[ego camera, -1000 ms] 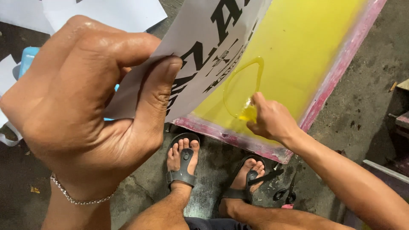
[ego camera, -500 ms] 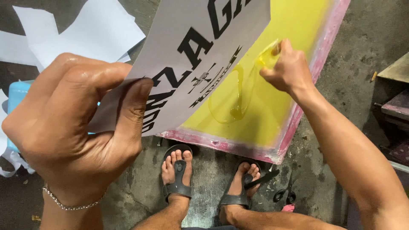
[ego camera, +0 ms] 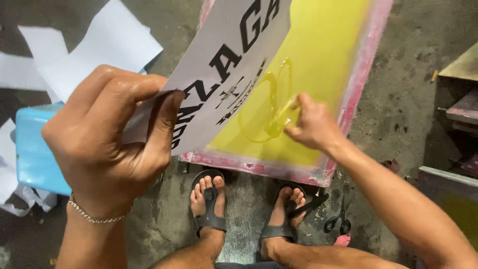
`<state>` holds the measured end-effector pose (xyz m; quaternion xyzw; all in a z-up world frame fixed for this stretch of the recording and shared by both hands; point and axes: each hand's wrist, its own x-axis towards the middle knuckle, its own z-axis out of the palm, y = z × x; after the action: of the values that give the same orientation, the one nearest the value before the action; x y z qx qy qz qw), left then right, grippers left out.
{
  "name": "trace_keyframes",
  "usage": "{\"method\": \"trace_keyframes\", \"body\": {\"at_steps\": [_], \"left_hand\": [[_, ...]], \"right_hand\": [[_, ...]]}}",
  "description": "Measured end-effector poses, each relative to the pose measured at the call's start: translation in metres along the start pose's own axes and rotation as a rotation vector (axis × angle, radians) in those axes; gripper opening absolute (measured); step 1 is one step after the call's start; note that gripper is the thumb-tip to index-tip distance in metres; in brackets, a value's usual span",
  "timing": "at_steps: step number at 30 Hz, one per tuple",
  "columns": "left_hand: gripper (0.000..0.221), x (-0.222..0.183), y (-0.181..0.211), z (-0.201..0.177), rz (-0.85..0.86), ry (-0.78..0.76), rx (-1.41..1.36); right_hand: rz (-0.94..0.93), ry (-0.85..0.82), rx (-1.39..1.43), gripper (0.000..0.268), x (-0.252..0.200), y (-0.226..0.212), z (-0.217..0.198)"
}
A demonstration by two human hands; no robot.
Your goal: Cutting a printed design from paper and mounting it onto a screen printing frame using oil and a squeegee.
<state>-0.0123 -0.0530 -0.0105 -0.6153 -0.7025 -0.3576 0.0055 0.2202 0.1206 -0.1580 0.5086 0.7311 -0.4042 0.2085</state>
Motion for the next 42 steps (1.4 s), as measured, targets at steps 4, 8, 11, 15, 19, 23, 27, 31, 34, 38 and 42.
{"method": "trace_keyframes", "body": {"at_steps": [4,8,11,15,19,23,27,31,34,38,42], "left_hand": [[0.011,0.006,-0.002,0.015,0.039,-0.021,-0.020],[0.009,0.014,-0.003,0.033,0.110,-0.055,-0.026],[0.013,0.021,-0.005,0.047,0.145,-0.048,-0.007],[0.010,0.026,-0.006,0.056,0.199,-0.029,-0.009],[0.003,0.028,-0.007,0.062,0.229,-0.080,-0.055],[0.006,0.027,-0.016,0.068,0.233,-0.091,0.010],[0.010,0.035,-0.010,0.071,0.244,-0.057,0.046],[0.006,0.050,-0.008,0.075,0.328,0.006,0.156],[0.005,0.061,-0.005,0.081,0.446,0.082,0.209],[0.019,0.066,0.011,0.084,0.716,0.082,0.216],[0.018,0.037,0.021,0.095,0.812,-0.034,0.221]], "right_hand": [[-0.155,-0.034,0.087,0.052,0.008,0.042,0.031],[-0.296,0.129,0.415,0.085,0.012,0.101,0.049],[-0.293,0.391,0.565,0.093,0.012,0.170,0.067],[-0.038,0.864,0.489,0.074,0.011,0.253,0.080],[0.266,1.205,0.351,0.091,0.011,0.325,0.091],[0.387,1.069,0.680,0.045,0.008,0.338,0.095],[0.251,0.962,0.847,0.082,-0.008,0.347,0.110],[0.313,0.423,1.004,0.022,-0.041,0.272,0.111],[-0.217,0.252,1.208,0.036,-0.053,0.179,0.040],[-0.590,0.105,1.436,0.061,-0.053,0.104,-0.049],[-0.450,0.205,1.403,0.060,-0.033,0.095,-0.051]]}}
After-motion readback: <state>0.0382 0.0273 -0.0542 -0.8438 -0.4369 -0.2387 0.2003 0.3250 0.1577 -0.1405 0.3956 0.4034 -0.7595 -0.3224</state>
